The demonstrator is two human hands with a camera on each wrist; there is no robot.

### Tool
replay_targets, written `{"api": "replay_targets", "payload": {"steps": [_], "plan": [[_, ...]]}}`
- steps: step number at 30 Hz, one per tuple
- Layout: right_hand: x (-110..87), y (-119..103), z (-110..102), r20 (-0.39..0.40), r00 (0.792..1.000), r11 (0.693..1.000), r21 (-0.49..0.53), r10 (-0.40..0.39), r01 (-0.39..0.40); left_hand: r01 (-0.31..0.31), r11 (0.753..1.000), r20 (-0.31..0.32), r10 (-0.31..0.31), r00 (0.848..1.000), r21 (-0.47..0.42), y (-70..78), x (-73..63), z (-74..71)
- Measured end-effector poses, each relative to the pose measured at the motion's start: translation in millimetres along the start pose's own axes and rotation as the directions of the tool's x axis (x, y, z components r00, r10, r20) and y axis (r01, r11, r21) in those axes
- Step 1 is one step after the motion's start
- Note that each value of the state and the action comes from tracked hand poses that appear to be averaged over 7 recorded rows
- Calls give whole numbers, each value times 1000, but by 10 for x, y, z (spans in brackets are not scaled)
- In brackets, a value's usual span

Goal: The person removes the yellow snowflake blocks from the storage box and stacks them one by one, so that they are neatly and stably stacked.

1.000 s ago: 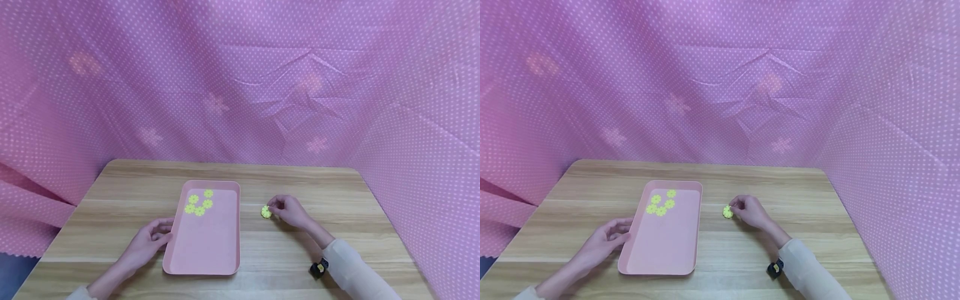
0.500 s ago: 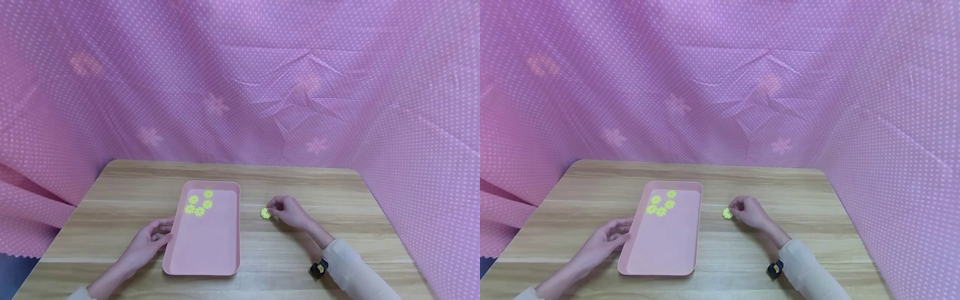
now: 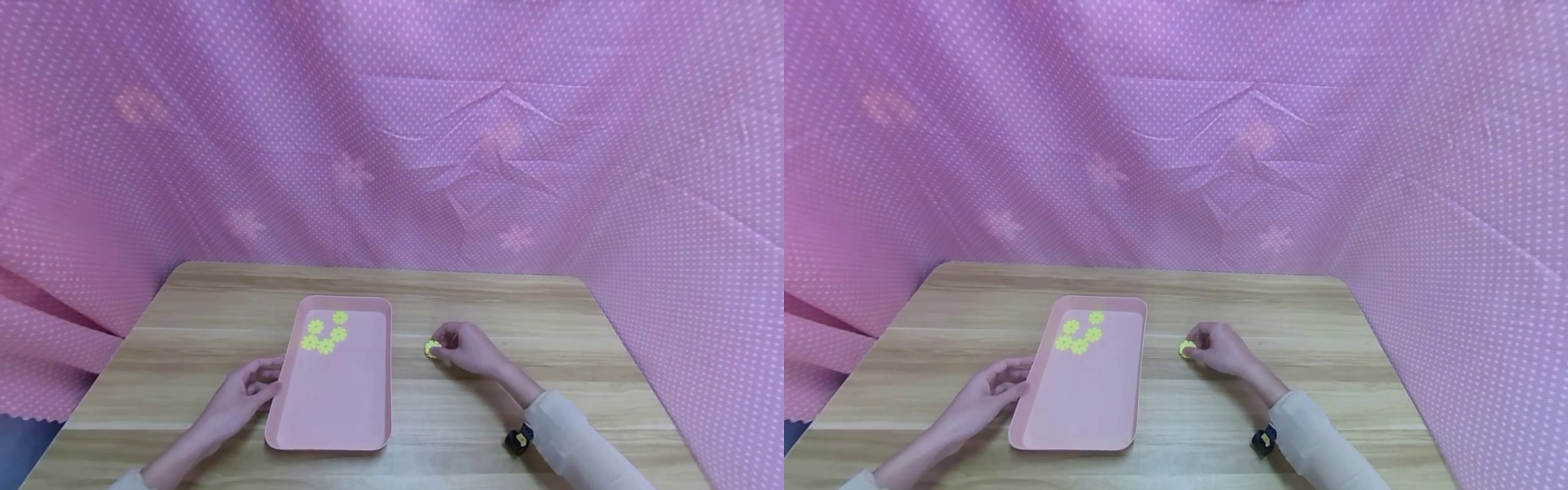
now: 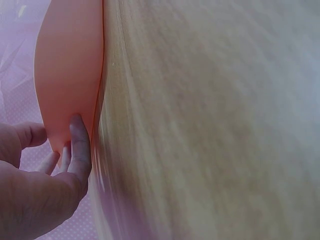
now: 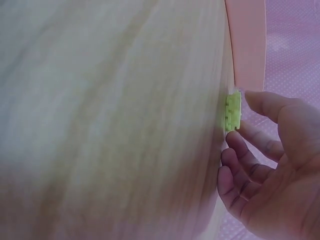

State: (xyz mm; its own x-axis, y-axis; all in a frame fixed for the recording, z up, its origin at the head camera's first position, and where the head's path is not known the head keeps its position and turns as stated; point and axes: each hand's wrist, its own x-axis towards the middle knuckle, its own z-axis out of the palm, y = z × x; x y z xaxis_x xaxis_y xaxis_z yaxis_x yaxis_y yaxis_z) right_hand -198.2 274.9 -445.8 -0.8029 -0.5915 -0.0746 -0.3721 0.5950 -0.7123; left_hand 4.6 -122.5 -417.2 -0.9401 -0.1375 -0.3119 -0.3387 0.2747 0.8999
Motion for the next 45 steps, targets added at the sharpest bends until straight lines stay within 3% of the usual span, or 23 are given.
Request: {"api": "replay_targets", "payload": {"steps": [10, 32, 38, 45], "plan": [[15, -9, 7, 11, 1000, 996, -91, -9, 10, 9, 1000, 0, -9, 1000, 4, 2, 3, -2], [39, -38, -31, 28, 1000, 995, -100, -2, 5, 2, 1000, 6, -1, 1000, -16, -11, 14, 0], [111, -127, -65, 4, 998, 993, -98, -61, 61, 1, 1000, 5, -1, 1000, -4, -6, 12, -10], [265, -402, -56, -18, 991, 989, -69, -129, 127, -6, 1000, 15, 6, 1000, 0, -8, 19, -19]]}}
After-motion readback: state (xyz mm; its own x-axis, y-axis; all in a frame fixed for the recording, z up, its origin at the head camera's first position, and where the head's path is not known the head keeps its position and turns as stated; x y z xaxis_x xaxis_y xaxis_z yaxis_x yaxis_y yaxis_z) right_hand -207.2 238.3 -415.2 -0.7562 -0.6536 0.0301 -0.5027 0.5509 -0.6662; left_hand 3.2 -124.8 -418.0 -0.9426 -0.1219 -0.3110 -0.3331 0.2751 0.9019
